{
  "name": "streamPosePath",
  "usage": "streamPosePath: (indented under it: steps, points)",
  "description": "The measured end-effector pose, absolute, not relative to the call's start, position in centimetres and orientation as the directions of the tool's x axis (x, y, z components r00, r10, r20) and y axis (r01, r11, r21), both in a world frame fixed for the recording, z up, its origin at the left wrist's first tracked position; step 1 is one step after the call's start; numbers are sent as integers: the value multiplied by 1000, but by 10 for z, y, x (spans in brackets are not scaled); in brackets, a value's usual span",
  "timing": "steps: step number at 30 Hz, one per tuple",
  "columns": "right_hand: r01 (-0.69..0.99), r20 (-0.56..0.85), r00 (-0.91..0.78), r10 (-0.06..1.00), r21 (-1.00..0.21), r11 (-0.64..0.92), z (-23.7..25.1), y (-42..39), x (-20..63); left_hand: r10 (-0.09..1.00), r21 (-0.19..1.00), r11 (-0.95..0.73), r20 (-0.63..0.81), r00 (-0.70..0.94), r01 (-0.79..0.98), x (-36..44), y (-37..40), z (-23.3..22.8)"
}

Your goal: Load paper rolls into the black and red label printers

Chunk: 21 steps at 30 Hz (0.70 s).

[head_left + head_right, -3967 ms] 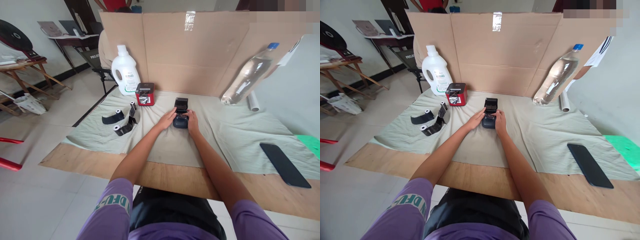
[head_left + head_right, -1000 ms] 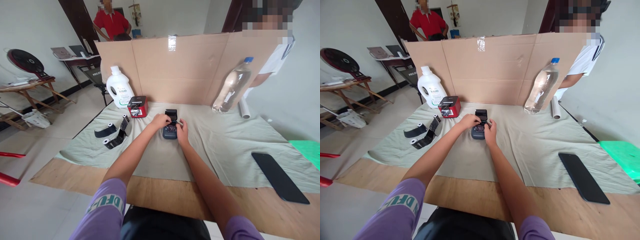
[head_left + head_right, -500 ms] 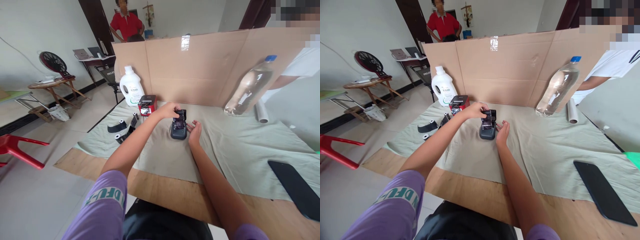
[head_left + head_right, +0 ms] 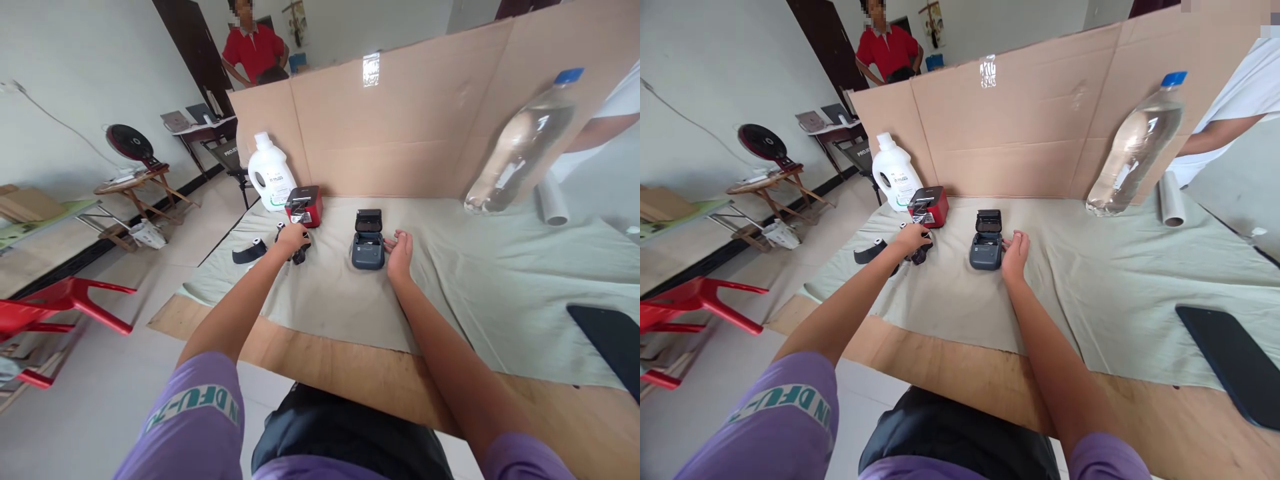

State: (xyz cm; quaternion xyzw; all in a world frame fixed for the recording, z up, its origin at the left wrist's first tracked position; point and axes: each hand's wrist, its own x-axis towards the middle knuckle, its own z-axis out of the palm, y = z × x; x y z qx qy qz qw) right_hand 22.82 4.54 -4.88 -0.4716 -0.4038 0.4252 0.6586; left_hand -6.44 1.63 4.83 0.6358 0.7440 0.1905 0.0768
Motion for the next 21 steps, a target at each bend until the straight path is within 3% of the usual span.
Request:
streamPosePath:
  steps: [2, 6, 8, 11, 17, 21]
  points:
    - [-178, 120, 306, 945, -967, 181, -46, 43, 229, 970, 329, 157, 126, -208, 931, -67, 13, 54]
    - [-200, 98, 319, 943, -965, 168, -41, 39, 228, 866, 302, 314, 299, -402, 900, -100, 16, 72]
    - [-207, 90, 329, 940, -964, 164, -40, 39, 227, 840, 289, 410, 249, -482, 865, -121, 21, 74]
    - [-205, 91, 330, 939, -965, 166, -41, 40, 226, 857, 236, 486, 60, -511, 842, -144, 31, 63]
    - [-185, 114, 326, 939, -966, 181, -44, 41, 226, 867, 249, 479, 11, -497, 842, -150, 41, 47]
    - [-163, 141, 291, 946, -967, 194, -43, 38, 228, 882, 287, 398, 141, -449, 872, -130, 20, 65]
